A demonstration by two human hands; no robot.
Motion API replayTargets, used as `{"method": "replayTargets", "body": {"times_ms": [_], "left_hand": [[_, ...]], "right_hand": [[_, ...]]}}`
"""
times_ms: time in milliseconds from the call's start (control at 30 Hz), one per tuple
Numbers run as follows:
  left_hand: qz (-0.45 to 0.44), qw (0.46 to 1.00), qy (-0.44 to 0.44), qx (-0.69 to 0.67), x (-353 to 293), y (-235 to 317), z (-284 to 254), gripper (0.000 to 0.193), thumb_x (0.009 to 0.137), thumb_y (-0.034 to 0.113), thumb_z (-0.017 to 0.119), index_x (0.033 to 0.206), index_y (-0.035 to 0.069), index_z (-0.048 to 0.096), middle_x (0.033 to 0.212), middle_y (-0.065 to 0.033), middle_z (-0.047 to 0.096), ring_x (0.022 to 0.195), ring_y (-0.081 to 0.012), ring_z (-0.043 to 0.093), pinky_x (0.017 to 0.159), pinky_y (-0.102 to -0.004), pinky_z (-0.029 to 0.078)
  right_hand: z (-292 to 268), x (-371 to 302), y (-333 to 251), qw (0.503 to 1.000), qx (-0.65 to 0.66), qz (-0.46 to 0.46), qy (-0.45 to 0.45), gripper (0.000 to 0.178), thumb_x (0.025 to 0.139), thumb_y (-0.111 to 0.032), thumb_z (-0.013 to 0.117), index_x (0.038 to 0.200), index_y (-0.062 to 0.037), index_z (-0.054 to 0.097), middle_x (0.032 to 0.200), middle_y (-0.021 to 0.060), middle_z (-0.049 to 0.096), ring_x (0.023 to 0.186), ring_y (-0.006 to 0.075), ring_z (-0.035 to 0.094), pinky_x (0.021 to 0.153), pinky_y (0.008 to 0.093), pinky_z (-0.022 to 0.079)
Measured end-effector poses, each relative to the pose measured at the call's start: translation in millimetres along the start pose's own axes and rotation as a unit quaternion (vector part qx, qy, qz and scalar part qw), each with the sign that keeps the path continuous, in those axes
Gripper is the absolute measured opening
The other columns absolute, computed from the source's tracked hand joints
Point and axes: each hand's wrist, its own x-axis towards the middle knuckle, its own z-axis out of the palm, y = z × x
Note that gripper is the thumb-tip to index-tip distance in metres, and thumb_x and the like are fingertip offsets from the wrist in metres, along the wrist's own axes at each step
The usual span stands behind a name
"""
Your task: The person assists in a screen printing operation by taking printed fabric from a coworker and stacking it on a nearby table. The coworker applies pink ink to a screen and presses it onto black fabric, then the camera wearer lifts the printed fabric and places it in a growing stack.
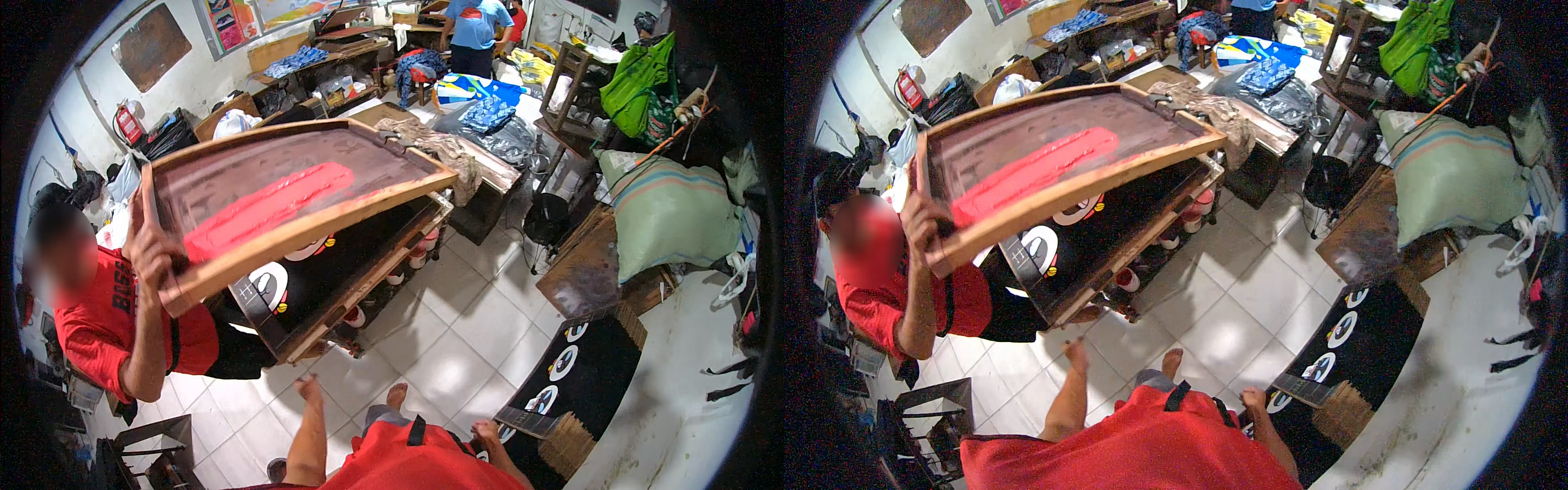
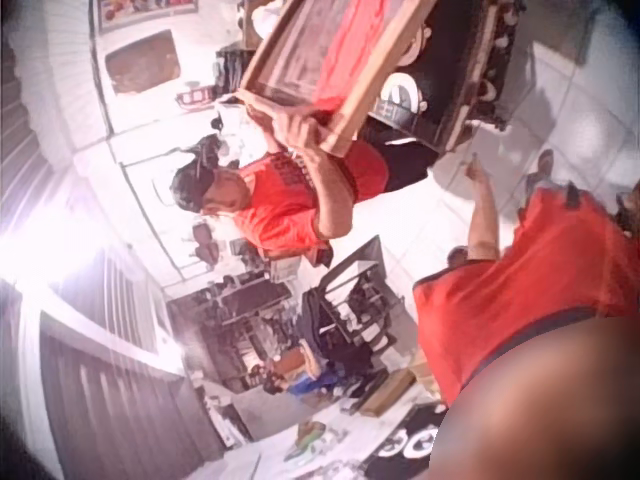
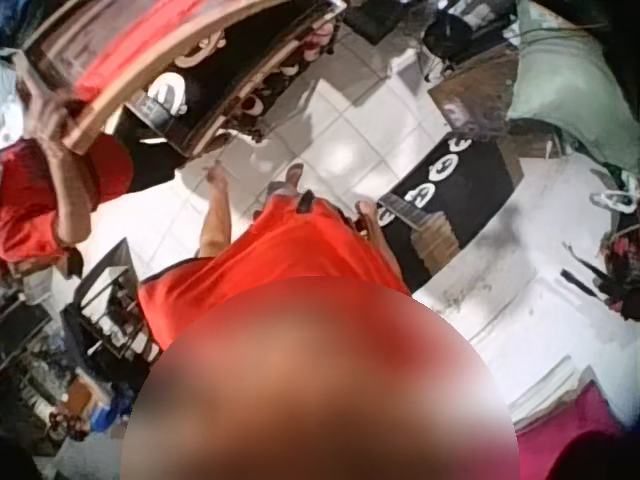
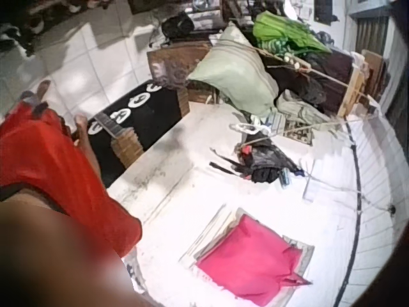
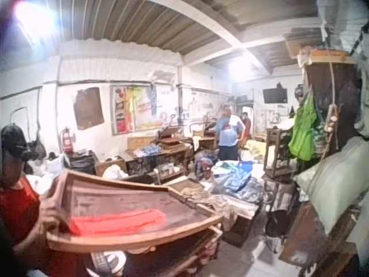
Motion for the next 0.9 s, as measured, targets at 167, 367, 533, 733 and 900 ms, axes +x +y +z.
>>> {"method": "replayTargets", "body": {"times_ms": [167, 367, 533, 733, 900], "left_hand": [[-0.21, 0.909, 0.054, -0.356, 91.5, 64.1, -52.1, 0.041, 0.065, 0.01, 0.067, 0.099, -0.007, 0.05, 0.094, -0.0137, 0.057, 0.084, -0.0235, 0.052, 0.079, -0.031, 0.039], [-0.216, 0.874, 0.052, -0.432, 81.5, 122.5, -104.3, 0.016, 0.072, 0.009, 0.063, 0.061, 0.005, 0.051, 0.055, -0.0022, 0.048, 0.04, -0.0107, 0.038, 0.036, -0.0237, 0.026], [-0.129, 0.912, -0.089, -0.38, 64.0, 151.7, -150.9, 0.025, 0.074, 0.018, 0.069, 0.063, 0.007, 0.049, 0.055, -0.0016, 0.048, 0.042, -0.0097, 0.039, 0.039, -0.0228, 0.029], [-0.089, 0.929, -0.136, -0.333, 30.5, 175.5, -166.6, 0.023, 0.077, 0.023, 0.064, 0.064, 0.01, 0.051, 0.055, 0.0007, 0.047, 0.048, -0.0087, 0.041, 0.049, -0.0249, 0.036], [-0.113, 0.95, -0.051, -0.286, 21.0, 163.4, -204.9, 0.019, 0.081, 0.025, 0.06, 0.07, 0.01, 0.056, 0.061, 0.0046, 0.048, 0.055, -0.0096, 0.043, 0.052, -0.0266, 0.034]], "right_hand": [[101.8, -17.4, -191.6, 0.971, -0.04, -0.186, -0.146, 0.023, 0.076, -0.01, 0.061, 0.097, 0.0003, 0.06, 0.081, 0.0062, 0.062, 0.069, 0.0126, 0.056, 0.06, 0.025, 0.046], [256.0, -20.4, -401.5, 0.927, 0.157, -0.149, -0.305, 0.046, 0.08, -0.016, 0.062, 0.12, -0.0009, 0.045, 0.108, 0.0099, 0.057, 0.096, 0.0197, 0.056, 0.082, 0.034, 0.047], [327.0, 1.5, -499.8, 0.725, 0.512, -0.06, -0.457, 0.035, 0.079, -0.022, 0.065, 0.107, -0.0105, 0.047, 0.097, 0.0035, 0.055, 0.097, 0.0222, 0.051, 0.093, 0.0409, 0.034], [321.9, 4.3, -512.8, 0.746, 0.484, -0.04, -0.456, 0.038, 0.07, -0.017, 0.071, 0.099, -0.0026, 0.05, 0.092, 0.0087, 0.053, 0.09, 0.025, 0.051, 0.083, 0.0433, 0.042], [258.7, -41.2, -455.2, 0.754, 0.499, -0.096, -0.416, 0.031, 0.069, -0.005, 0.066, 0.096, -0.0028, 0.051, 0.086, 0.0089, 0.052, 0.083, 0.026, 0.054, 0.079, 0.0433, 0.045]]}}
